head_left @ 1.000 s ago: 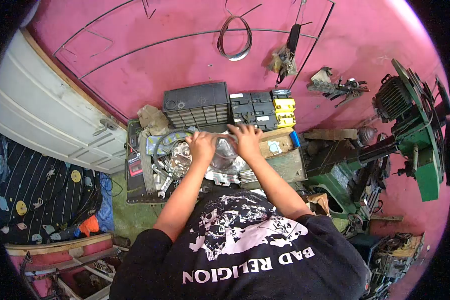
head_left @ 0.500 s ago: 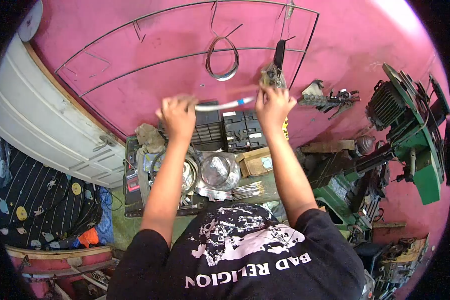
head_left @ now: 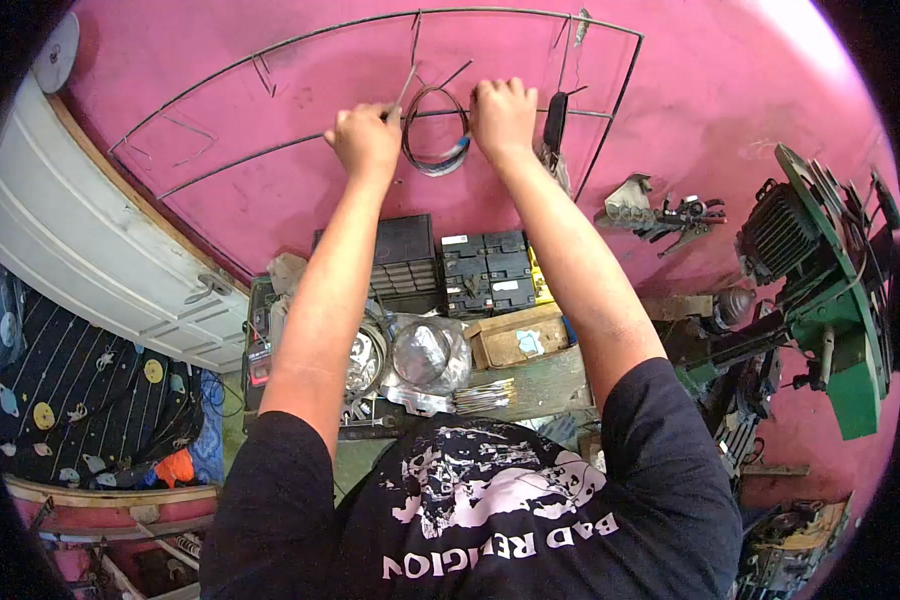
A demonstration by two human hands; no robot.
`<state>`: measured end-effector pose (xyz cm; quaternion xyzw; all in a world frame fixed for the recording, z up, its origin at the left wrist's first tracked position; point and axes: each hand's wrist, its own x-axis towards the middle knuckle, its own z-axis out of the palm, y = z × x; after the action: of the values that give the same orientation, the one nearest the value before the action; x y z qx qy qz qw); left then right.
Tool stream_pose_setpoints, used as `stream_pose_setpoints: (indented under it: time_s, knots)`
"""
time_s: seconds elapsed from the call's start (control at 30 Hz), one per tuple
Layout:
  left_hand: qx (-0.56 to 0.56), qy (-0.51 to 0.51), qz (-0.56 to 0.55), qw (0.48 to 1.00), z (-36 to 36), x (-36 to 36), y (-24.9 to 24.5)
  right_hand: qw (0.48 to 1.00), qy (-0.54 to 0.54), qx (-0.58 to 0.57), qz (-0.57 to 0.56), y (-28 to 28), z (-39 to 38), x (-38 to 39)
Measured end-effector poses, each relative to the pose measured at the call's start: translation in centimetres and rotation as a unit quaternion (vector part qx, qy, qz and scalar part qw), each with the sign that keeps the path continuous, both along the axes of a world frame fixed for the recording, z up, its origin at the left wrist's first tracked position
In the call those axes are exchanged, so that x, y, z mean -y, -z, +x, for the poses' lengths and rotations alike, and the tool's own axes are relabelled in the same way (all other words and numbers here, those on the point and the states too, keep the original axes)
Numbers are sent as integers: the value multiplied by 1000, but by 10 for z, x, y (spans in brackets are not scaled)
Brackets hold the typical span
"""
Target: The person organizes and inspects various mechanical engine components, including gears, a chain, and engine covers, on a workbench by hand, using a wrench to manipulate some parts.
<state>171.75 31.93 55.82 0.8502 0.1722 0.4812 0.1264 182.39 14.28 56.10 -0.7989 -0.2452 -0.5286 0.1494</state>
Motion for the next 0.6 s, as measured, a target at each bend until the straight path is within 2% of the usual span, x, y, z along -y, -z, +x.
stream_pose_setpoints:
  time_s: [0.1, 0.23, 0.37, 0.43, 0.5, 0.6]
  knots:
    - [-32, -7, -12, 999, 0, 2, 35, 997, -17, -32, -65, 38, -2, 0]
    - [-24, -8, -10, 1000, -1, 4, 69, 997, -37, -57, -33, 66, -5, -2]
    - [-47, 7, -38, 998, -12, 15, 95, 986, -87, -144, 0, 94, -22, -4]
    - [-71, 29, -82, 994, -20, 20, 112, 979, -103, -175, 17, 114, -37, -4]
    - [-29, 110, -104, 988, -28, 19, 144, 974, -112, -186, 64, 133, -58, 0]
    - [-135, 127, -145, 972, -78, 35, 185, 967, -137, -205, 64, 179, -109, 13]
